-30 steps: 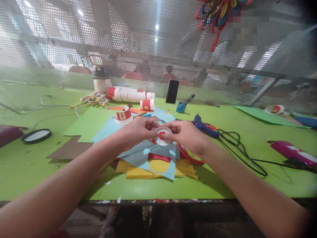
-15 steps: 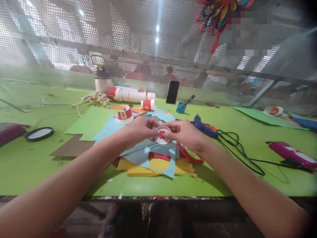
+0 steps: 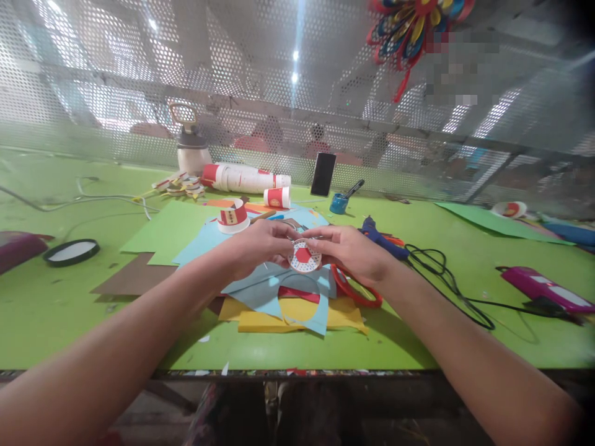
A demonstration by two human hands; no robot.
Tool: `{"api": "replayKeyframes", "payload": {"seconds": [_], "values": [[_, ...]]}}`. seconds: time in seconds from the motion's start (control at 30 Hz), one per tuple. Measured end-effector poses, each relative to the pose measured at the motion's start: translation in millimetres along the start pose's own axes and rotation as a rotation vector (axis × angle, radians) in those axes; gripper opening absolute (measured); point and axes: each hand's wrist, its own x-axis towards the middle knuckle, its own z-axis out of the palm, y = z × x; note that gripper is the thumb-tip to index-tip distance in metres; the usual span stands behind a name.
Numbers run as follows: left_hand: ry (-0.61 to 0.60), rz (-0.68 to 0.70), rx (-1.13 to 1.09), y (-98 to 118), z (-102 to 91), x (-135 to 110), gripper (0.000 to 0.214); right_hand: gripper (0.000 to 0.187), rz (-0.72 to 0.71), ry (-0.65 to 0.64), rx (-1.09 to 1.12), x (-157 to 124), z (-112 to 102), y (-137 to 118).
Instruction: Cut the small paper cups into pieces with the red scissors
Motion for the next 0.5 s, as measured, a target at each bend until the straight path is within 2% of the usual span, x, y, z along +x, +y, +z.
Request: {"api": "replayKeyframes", "payload": {"seconds": [0.37,0.5], "values": [[0.028,0.045,-0.021,0.3,0.8,-0.8,0.025,0.029,-0.025,-0.006,0.04,-0.8,2.4,1.4],[0.019,0.047,-0.043,0.7,1.0,-0.5,0.03,0.04,-0.023,0.022,0.058,-2.1,7.9,1.3]]}}
